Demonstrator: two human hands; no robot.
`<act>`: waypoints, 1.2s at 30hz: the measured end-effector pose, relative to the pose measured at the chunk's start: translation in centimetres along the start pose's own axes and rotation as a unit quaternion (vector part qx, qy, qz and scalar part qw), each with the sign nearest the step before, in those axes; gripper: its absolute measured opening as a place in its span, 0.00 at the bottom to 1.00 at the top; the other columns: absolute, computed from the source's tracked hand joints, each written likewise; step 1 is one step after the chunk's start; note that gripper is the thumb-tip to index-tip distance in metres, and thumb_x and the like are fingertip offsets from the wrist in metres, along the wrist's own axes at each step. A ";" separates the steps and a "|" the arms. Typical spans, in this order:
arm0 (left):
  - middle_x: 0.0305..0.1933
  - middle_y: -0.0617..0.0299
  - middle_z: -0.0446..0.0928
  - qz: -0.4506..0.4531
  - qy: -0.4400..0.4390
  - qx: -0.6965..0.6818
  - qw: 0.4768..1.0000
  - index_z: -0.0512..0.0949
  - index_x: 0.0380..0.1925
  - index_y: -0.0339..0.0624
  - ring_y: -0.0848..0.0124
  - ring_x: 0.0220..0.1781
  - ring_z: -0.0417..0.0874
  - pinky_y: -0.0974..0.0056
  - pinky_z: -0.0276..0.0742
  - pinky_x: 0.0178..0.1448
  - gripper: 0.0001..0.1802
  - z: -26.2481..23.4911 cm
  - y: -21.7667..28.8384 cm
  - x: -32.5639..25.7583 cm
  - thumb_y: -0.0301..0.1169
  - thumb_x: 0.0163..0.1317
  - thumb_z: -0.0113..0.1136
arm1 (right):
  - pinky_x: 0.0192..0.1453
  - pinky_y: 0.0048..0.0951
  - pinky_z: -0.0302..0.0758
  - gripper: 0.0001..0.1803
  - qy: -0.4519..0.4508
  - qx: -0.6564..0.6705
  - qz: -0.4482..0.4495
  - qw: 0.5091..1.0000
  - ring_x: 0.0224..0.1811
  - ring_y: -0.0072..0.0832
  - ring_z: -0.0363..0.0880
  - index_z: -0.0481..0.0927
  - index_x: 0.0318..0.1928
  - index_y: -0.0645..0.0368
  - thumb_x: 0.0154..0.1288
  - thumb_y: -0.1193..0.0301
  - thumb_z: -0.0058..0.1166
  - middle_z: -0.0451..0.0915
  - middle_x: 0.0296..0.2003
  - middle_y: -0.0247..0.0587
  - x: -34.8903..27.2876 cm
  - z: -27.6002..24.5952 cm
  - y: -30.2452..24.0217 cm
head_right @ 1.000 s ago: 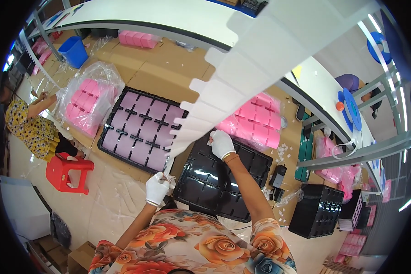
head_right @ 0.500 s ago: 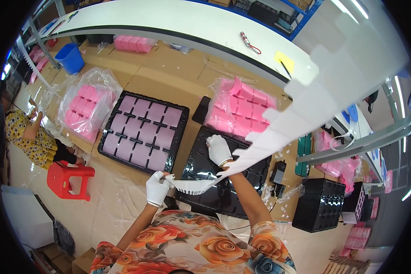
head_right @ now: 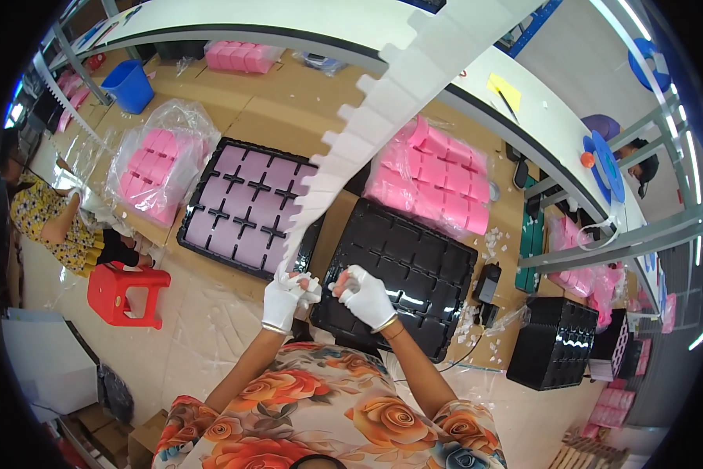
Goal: The person assembles pink foam pads into black plastic grid trays by hand, also separating foam strips.
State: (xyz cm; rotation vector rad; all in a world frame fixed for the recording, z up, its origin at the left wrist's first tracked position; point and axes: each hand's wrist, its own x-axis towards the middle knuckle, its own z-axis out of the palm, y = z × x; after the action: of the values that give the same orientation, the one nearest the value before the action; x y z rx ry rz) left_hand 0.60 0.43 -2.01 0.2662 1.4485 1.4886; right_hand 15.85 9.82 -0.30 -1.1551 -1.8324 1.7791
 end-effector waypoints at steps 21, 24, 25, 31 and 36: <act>0.25 0.58 0.79 0.099 -0.048 0.165 0.980 0.77 0.34 0.36 0.74 0.26 0.81 0.69 0.76 0.28 0.09 -0.9 -1.2 -0.5 0.30 0.56 0.60 | 0.31 0.32 0.74 0.05 0.097 -0.219 -0.080 0.968 0.26 0.36 0.80 0.75 0.32 0.61 0.54 0.73 0.52 0.78 0.23 0.47 -0.5 4.0 -1.0; 0.24 0.54 0.79 0.160 -0.022 0.290 0.943 0.76 0.31 0.37 0.67 0.27 0.82 0.65 0.75 0.33 0.12 -0.1 -0.2 -1.0 0.35 0.53 0.62 | 0.30 0.27 0.74 0.05 0.101 -0.218 -0.050 0.969 0.24 0.29 0.79 0.73 0.31 0.60 0.55 0.74 0.54 0.78 0.22 0.44 -0.9 4.0 -1.8; 0.24 0.55 0.79 0.170 -0.015 0.319 0.932 0.76 0.31 0.37 0.69 0.27 0.82 0.67 0.75 0.32 0.10 0.2 0.3 -1.2 0.33 0.54 0.61 | 0.29 0.24 0.74 0.06 0.110 -0.194 -0.056 0.973 0.22 0.23 0.78 0.73 0.31 0.61 0.55 0.74 0.56 0.78 0.21 0.41 -1.0 4.1 -1.9; 0.25 0.58 0.79 0.080 -0.026 0.180 0.980 0.76 0.32 0.34 0.74 0.26 0.82 0.71 0.76 0.31 0.05 0.5 1.4 -1.6 0.23 0.54 0.56 | 0.31 0.18 0.71 0.09 0.104 -0.088 -0.066 0.988 0.25 0.16 0.73 0.71 0.37 0.61 0.59 0.74 0.56 0.76 0.23 0.31 -0.6 3.9 -1.0; 0.21 0.59 0.79 0.069 -0.037 0.169 0.982 0.77 0.29 0.36 0.75 0.24 0.82 0.71 0.76 0.30 0.05 -0.3 0.5 -1.2 0.26 0.54 0.57 | 0.29 0.15 0.67 0.03 0.112 -0.141 -0.109 0.978 0.24 0.12 0.68 0.74 0.31 0.59 0.56 0.79 0.53 0.73 0.23 0.27 -0.4 4.4 -0.2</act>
State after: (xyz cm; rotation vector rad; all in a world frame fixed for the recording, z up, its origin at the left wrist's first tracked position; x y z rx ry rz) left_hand 0.78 -0.55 -1.12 0.6343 1.6459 1.3181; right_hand 12.90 6.60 -0.71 -1.1472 -2.0276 1.2444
